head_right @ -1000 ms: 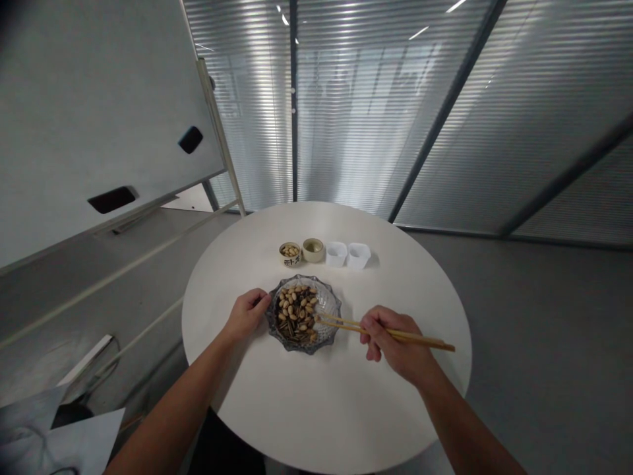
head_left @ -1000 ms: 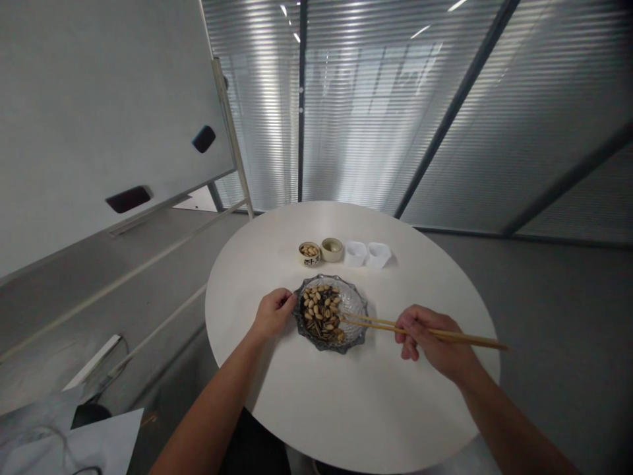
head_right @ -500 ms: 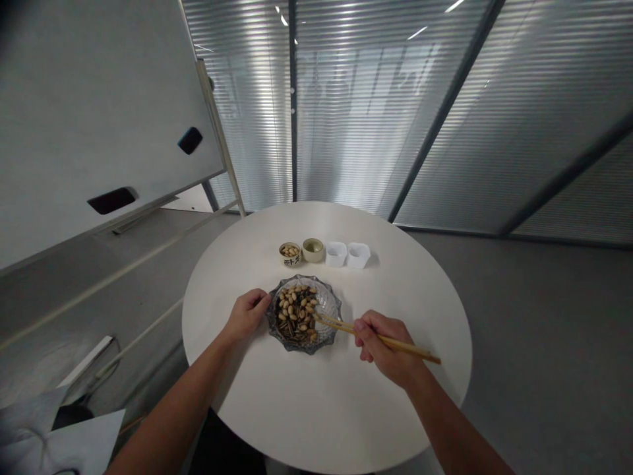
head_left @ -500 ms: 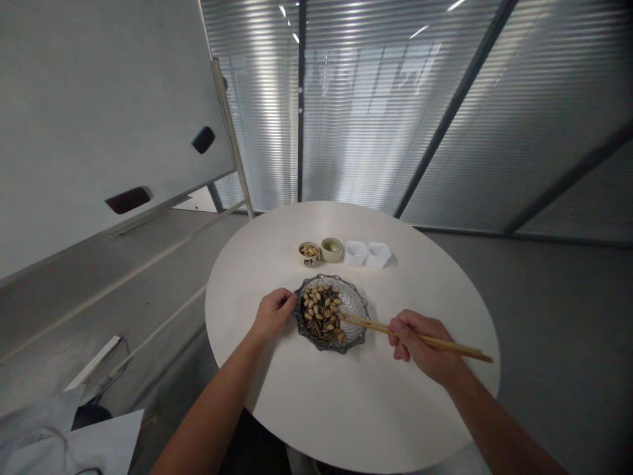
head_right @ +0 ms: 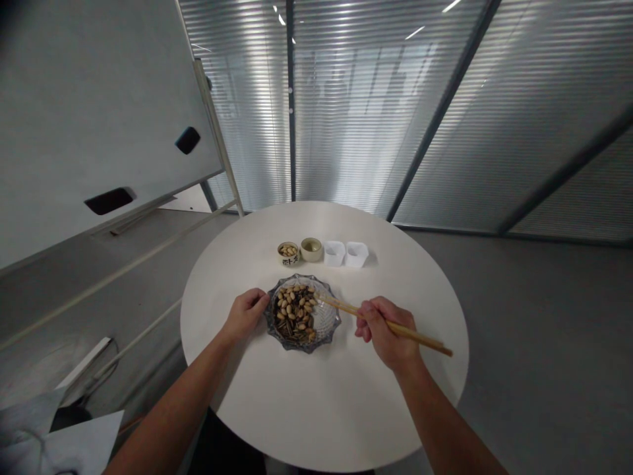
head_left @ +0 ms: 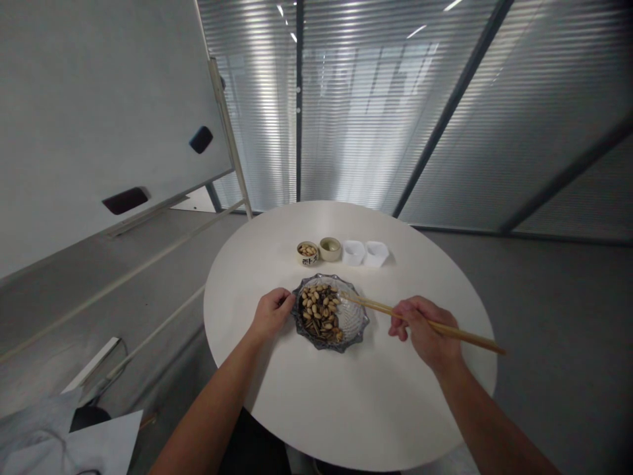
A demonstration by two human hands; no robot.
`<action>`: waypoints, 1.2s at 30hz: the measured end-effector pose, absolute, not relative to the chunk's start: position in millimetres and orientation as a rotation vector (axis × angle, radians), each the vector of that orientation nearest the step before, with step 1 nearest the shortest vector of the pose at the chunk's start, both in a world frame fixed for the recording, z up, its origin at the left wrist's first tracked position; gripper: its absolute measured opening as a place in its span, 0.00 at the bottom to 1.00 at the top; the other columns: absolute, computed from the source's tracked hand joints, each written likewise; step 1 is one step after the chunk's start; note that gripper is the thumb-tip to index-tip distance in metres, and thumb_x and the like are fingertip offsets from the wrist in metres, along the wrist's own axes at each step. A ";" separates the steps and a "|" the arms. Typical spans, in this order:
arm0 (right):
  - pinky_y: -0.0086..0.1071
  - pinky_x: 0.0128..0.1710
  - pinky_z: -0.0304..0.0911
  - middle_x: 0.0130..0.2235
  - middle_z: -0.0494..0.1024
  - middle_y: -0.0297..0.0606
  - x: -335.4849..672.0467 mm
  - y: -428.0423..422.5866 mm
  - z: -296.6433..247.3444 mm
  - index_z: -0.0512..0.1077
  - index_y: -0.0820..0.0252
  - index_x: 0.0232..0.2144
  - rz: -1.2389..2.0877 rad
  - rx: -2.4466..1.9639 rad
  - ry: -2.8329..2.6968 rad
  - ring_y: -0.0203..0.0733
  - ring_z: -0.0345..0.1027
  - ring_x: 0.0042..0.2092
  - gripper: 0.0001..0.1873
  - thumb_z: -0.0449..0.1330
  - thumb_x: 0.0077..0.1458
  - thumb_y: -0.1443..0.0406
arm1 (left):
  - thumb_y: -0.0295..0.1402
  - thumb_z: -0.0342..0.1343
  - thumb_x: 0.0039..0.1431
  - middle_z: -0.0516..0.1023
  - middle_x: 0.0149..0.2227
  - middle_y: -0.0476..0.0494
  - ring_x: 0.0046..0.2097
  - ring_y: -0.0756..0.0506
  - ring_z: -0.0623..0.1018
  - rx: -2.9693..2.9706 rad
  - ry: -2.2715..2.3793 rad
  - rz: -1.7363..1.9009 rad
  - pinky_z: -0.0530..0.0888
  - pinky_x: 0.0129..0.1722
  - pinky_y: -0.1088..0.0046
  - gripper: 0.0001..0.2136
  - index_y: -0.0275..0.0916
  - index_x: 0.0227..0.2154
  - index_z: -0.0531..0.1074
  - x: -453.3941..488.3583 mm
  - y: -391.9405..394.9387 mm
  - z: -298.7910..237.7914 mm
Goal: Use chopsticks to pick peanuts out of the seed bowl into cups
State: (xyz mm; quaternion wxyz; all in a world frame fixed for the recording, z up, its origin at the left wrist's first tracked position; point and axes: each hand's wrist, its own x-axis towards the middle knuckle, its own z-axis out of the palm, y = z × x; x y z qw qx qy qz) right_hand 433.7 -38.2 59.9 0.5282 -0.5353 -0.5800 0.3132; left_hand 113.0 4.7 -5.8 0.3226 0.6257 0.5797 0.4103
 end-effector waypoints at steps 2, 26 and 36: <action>0.30 0.15 0.65 0.19 0.74 0.34 423.6 -23.4 66.8 0.72 0.56 0.23 0.753 -1.202 -1.299 0.37 0.67 0.16 0.20 0.62 0.60 0.50 | 0.46 0.53 0.62 0.71 0.25 0.50 0.30 0.48 0.69 1.638 1.520 1.086 0.64 0.30 0.74 0.17 0.39 0.26 0.73 113.0 4.8 -7.2; 0.27 0.16 0.69 0.21 0.75 0.30 338.4 112.1 56.6 0.71 0.58 0.27 0.875 -0.994 -1.359 0.31 0.65 0.15 0.23 0.63 0.55 0.45 | 0.44 0.52 0.63 0.72 0.25 0.50 0.31 0.49 0.69 1.644 1.517 1.089 0.65 0.31 0.74 0.15 0.39 0.27 0.74 108.0 8.3 -13.8; 0.29 0.15 0.67 0.21 0.76 0.32 387.3 35.4 79.1 0.73 0.58 0.27 0.977 -0.991 -1.326 0.33 0.65 0.15 0.20 0.66 0.55 0.48 | 0.44 0.52 0.64 0.71 0.26 0.50 0.30 0.49 0.69 1.654 1.498 1.102 0.65 0.30 0.75 0.15 0.39 0.28 0.74 107.7 8.5 -17.4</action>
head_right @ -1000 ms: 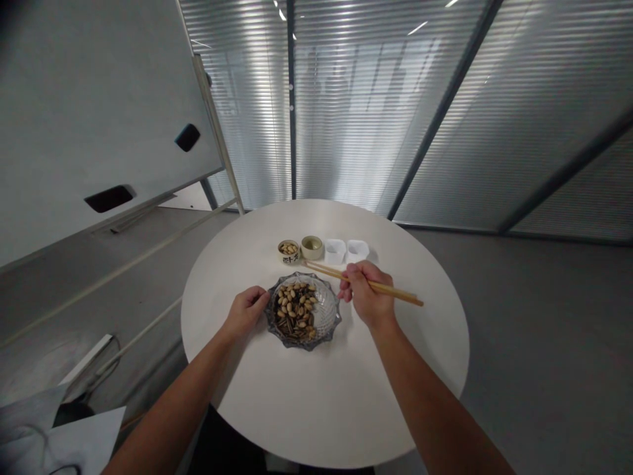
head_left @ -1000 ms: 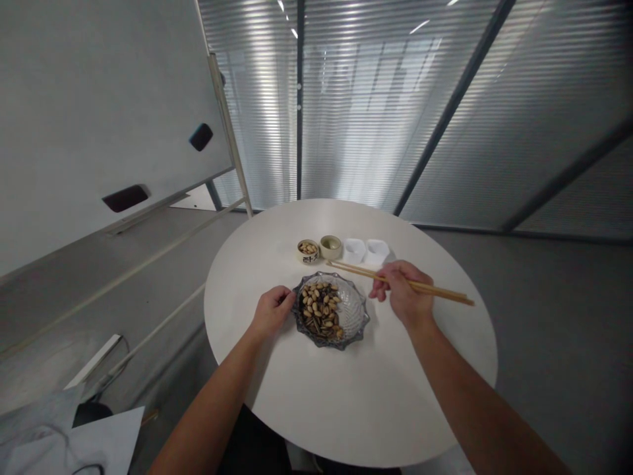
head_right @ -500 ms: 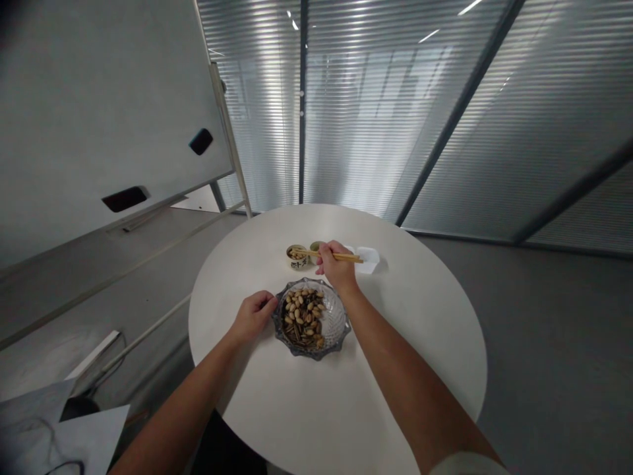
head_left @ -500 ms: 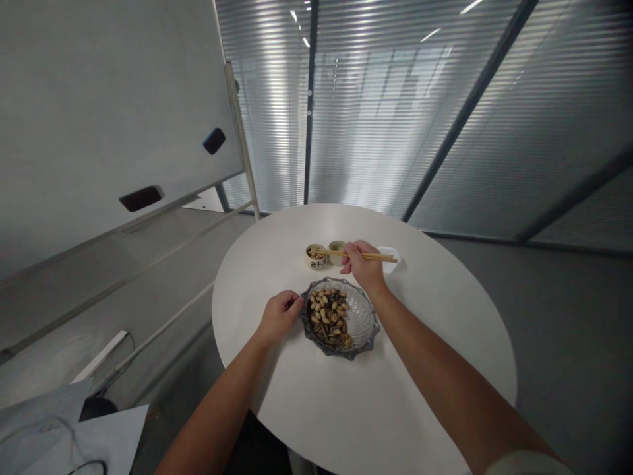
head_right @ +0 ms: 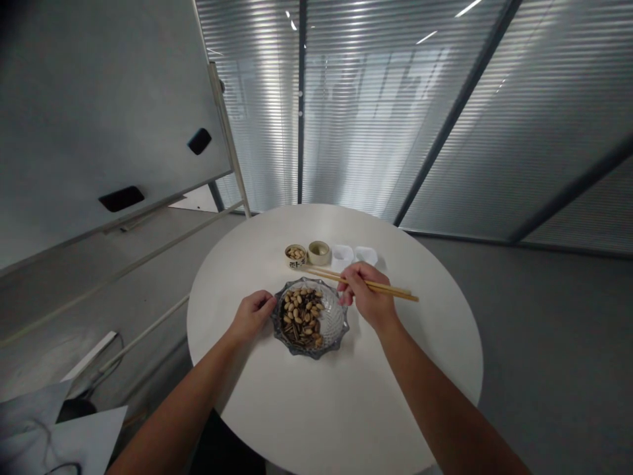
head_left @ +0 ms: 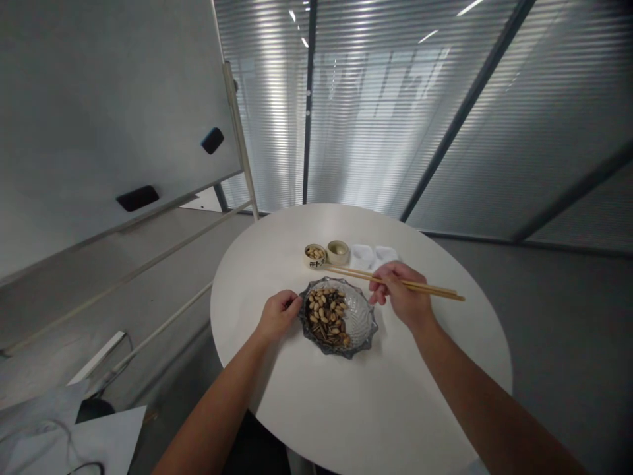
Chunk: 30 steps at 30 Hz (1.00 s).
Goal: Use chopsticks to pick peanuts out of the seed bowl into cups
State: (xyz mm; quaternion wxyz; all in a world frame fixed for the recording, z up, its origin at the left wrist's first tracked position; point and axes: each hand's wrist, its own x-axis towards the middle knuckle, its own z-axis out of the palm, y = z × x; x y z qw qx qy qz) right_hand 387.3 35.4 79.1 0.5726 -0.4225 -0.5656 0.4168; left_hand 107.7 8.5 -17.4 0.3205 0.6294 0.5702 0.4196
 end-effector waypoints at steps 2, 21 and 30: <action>0.29 0.14 0.65 0.21 0.76 0.33 404.7 9.0 73.8 0.73 0.58 0.27 1.019 -1.026 -1.346 0.34 0.65 0.15 0.20 0.66 0.56 0.48 | 0.44 0.52 0.64 0.71 0.25 0.50 0.30 0.49 0.69 1.655 1.507 1.102 0.64 0.30 0.75 0.15 0.39 0.28 0.74 107.7 8.7 -18.2; 0.25 0.17 0.61 0.21 0.75 0.33 446.9 -51.0 59.6 0.69 0.58 0.24 1.228 -1.306 -1.753 0.34 0.70 0.18 0.23 0.57 0.64 0.49 | 0.43 0.52 0.63 0.71 0.26 0.50 0.30 0.49 0.69 1.667 1.511 1.062 0.65 0.31 0.74 0.15 0.39 0.27 0.73 107.5 7.5 -14.2; 0.27 0.15 0.60 0.17 0.73 0.35 436.3 -54.1 60.8 0.70 0.59 0.21 1.096 -1.265 -1.602 0.34 0.64 0.15 0.23 0.59 0.62 0.51 | 0.44 0.52 0.63 0.71 0.24 0.50 0.29 0.49 0.69 1.654 1.520 1.078 0.64 0.29 0.75 0.16 0.38 0.26 0.74 109.3 5.7 -9.8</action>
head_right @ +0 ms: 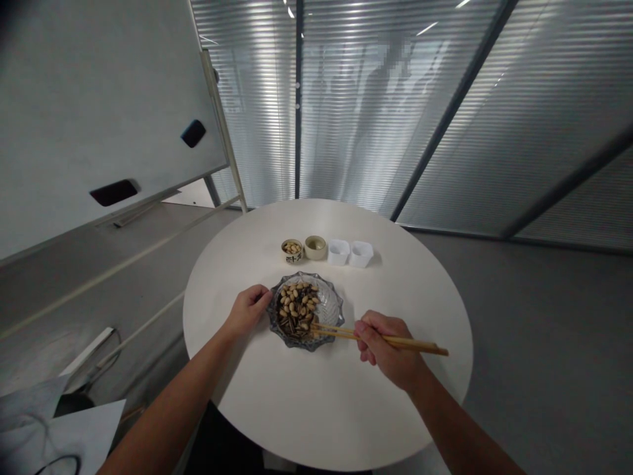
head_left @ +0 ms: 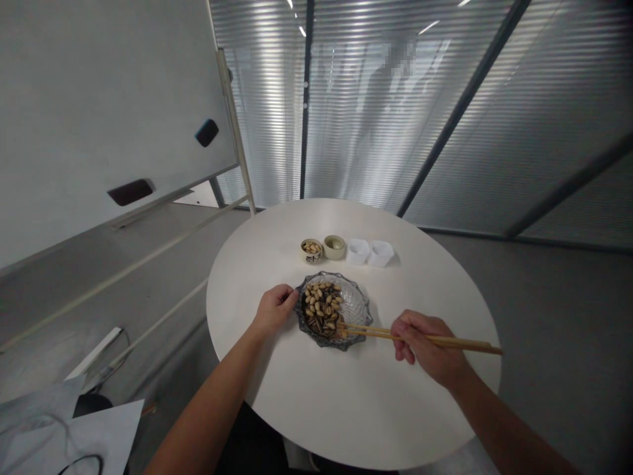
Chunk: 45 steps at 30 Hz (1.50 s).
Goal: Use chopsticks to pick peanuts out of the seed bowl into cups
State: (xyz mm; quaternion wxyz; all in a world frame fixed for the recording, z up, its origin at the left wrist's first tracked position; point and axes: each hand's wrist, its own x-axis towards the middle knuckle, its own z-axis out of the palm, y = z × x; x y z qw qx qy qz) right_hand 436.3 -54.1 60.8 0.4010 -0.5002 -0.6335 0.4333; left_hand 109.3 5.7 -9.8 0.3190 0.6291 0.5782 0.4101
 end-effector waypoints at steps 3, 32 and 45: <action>0.26 0.15 0.60 0.17 0.75 0.36 441.0 -51.6 59.0 0.72 0.59 0.21 1.072 -1.233 -1.493 0.34 0.64 0.15 0.20 0.61 0.60 0.54 | 0.44 0.52 0.63 0.71 0.24 0.50 0.29 0.49 0.69 1.659 1.518 1.077 0.64 0.29 0.75 0.16 0.38 0.26 0.74 109.9 5.9 -10.3; 0.29 0.13 0.66 0.17 0.71 0.29 331.6 121.5 70.0 0.67 0.57 0.23 0.981 -0.998 -1.255 0.32 0.61 0.13 0.17 0.64 0.53 0.52 | 0.44 0.52 0.63 0.71 0.24 0.51 0.29 0.49 0.69 1.679 1.520 1.073 0.64 0.29 0.74 0.15 0.39 0.27 0.74 105.2 8.1 -15.4; 0.24 0.13 0.64 0.21 0.76 0.32 353.5 99.2 82.3 0.70 0.58 0.26 0.917 -1.006 -1.375 0.32 0.66 0.15 0.22 0.65 0.54 0.47 | 0.44 0.52 0.63 0.71 0.25 0.50 0.30 0.49 0.69 1.671 1.515 1.085 0.64 0.30 0.75 0.15 0.39 0.27 0.74 107.1 7.9 -17.4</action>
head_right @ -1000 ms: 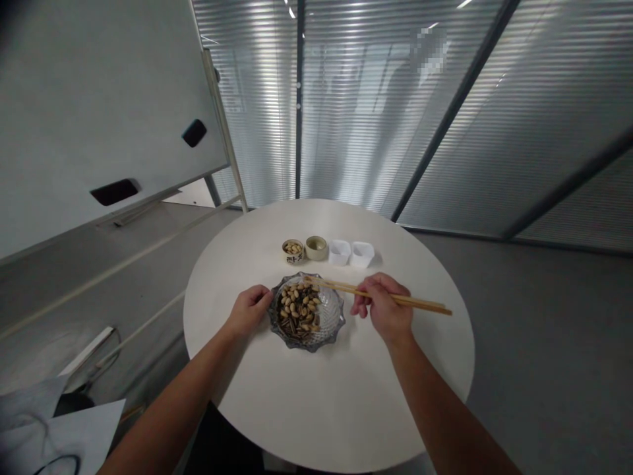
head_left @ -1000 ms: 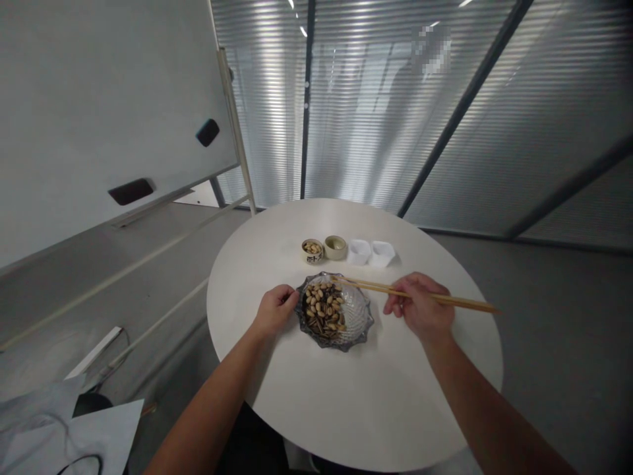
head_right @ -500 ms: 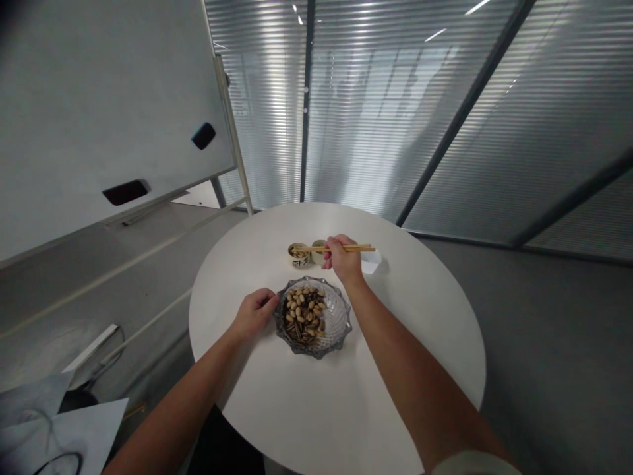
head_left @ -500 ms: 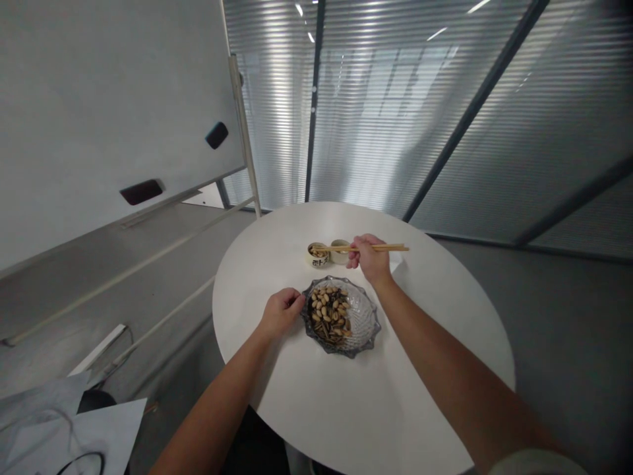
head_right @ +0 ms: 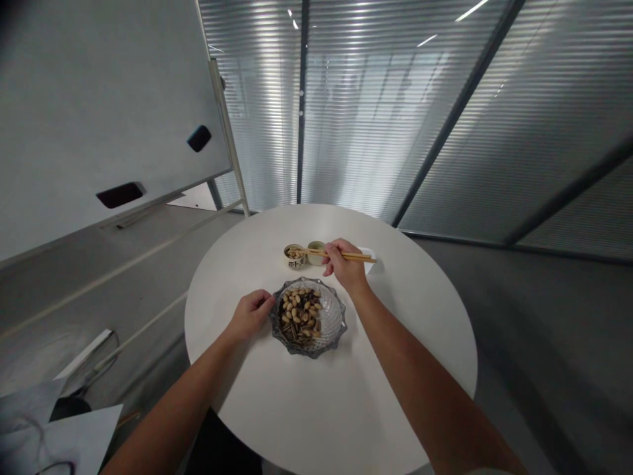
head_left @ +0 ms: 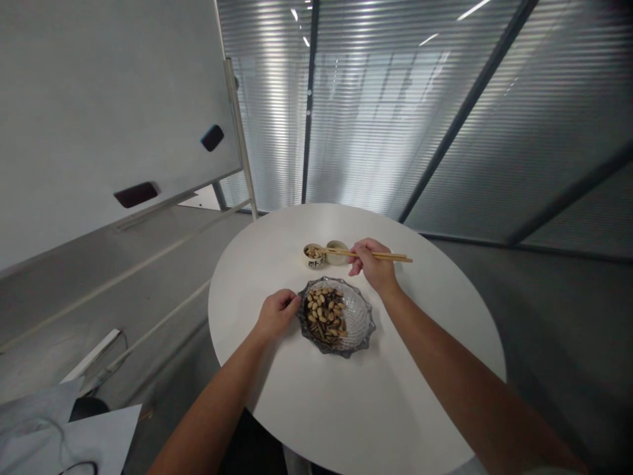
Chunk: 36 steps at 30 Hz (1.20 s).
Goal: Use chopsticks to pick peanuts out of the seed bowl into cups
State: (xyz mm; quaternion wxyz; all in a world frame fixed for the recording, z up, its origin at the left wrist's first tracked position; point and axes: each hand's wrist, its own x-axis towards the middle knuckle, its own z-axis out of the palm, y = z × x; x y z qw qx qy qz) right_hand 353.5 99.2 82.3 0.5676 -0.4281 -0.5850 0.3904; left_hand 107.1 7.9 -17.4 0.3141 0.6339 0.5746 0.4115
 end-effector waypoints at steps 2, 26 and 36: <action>0.25 0.13 0.64 0.21 0.76 0.32 356.8 95.5 87.1 0.71 0.58 0.26 0.920 -0.993 -1.360 0.32 0.66 0.15 0.22 0.66 0.53 0.47 | 0.44 0.52 0.63 0.71 0.25 0.50 0.30 0.49 0.69 1.678 1.516 1.079 0.64 0.30 0.75 0.15 0.39 0.27 0.73 107.7 7.7 -16.7; 0.28 0.18 0.63 0.22 0.76 0.36 455.3 -52.0 67.9 0.72 0.59 0.25 1.264 -1.231 -1.749 0.34 0.67 0.17 0.26 0.56 0.64 0.45 | 0.45 0.52 0.63 0.71 0.25 0.49 0.29 0.49 0.69 1.672 1.540 1.063 0.64 0.29 0.74 0.17 0.39 0.26 0.73 111.9 4.3 -6.3; 0.28 0.19 0.64 0.21 0.77 0.36 463.5 -44.7 76.9 0.73 0.58 0.27 1.036 -1.246 -1.861 0.36 0.69 0.19 0.21 0.57 0.65 0.51 | 0.45 0.52 0.63 0.71 0.25 0.50 0.30 0.48 0.69 1.667 1.534 1.065 0.64 0.30 0.74 0.17 0.39 0.26 0.74 111.8 5.1 -7.1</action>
